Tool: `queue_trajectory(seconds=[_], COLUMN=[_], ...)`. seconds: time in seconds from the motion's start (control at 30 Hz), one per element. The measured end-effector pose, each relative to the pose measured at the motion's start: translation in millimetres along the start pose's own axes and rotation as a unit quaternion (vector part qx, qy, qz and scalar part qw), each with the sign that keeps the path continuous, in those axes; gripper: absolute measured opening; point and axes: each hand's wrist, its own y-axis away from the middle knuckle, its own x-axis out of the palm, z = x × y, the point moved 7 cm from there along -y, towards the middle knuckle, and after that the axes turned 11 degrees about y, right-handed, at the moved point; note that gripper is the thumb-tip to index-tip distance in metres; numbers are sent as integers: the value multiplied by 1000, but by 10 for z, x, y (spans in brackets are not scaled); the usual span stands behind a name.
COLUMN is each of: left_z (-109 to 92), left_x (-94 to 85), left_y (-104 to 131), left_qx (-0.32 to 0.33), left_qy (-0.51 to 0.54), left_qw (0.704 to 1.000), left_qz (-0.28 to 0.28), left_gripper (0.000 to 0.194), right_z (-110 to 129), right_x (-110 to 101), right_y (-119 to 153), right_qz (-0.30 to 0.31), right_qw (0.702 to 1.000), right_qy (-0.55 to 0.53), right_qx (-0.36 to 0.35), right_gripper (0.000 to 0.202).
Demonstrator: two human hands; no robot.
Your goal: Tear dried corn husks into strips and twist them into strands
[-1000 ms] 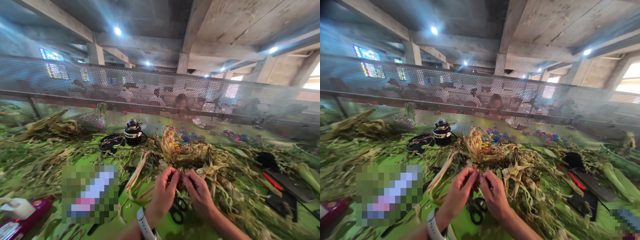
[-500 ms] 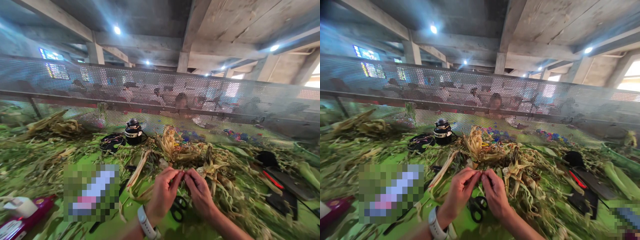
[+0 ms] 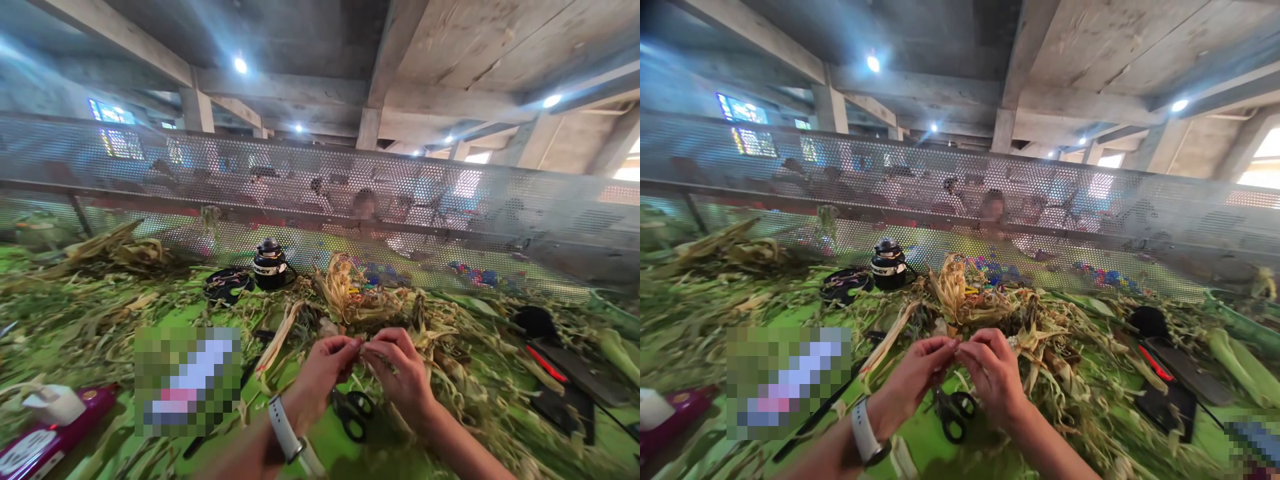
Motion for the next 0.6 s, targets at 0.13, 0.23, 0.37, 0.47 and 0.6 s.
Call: queue_trajectory(seconds=[0.13, 0.23, 0.37, 0.47, 0.6], left_z=[25, 21, -90, -233, -316], left_x=[17, 28, 90, 156, 256], left_y=[26, 33, 80, 202, 320], left_qx=[-11, 17, 144, 258, 286], left_qy=[5, -19, -166, -268, -334], left_qw=[1000, 1000, 975, 928, 893], left_qz=[5, -1, 12, 21, 93], left_gripper=[41, 36, 32, 30, 19], right_z=[-30, -52, -56, -49, -42], right_x=[32, 27, 29, 27, 22], right_y=[39, 54, 43, 26, 10], right_qz=[7, -4, -4, 2, 15], right_qw=[1000, 1000, 998, 997, 994], right_qy=[25, 23, 7, -8, -36], right_qx=[-15, 9, 56, 82, 100], right_gripper=[11, 7, 7, 9, 10])
